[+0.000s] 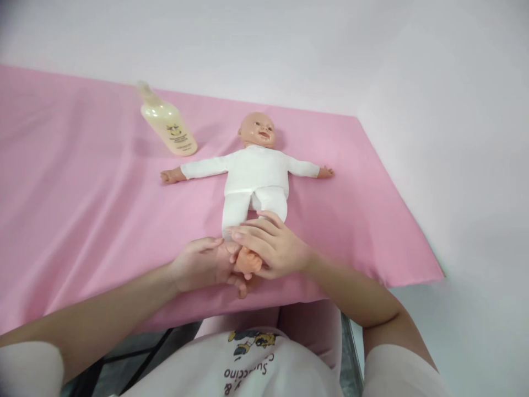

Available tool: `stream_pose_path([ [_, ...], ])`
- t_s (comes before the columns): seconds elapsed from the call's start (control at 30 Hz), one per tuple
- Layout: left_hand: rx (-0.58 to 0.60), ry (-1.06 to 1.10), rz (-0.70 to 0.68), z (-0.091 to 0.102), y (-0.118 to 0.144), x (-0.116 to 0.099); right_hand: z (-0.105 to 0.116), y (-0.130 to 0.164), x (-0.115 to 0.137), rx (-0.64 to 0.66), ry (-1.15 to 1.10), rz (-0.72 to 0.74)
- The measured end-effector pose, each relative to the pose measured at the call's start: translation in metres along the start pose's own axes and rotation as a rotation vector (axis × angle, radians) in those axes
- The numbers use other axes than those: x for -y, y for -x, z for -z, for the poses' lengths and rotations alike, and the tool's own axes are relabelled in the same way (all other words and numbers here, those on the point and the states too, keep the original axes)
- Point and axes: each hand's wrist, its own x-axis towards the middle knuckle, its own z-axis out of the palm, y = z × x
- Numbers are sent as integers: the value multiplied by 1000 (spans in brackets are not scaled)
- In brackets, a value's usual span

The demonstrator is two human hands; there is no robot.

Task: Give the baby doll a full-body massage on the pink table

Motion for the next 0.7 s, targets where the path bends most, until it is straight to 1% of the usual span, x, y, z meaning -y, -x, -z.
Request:
stream_pose_path([
  [0.1, -12, -21, -17, 0, -1, 0, -1, -2, 1, -40, 27, 3],
  [0.2, -23, -27, -6, 0, 0, 0, -1, -6, 2, -113, 52, 48],
  [0.3, 6, -43, 27, 1, 0, -1, -1, -9, 4, -208, 66, 84],
  [0.37, 20, -59, 46, 1, 0, -1, 0, -11, 5, -239, 66, 88],
  [0.57, -4, -74, 68, 1, 0, -1, 1, -14, 6, -257, 29, 77],
  [0.7, 36, -64, 54, 2, 0, 0, 3, -16, 7, -234, -10, 64],
])
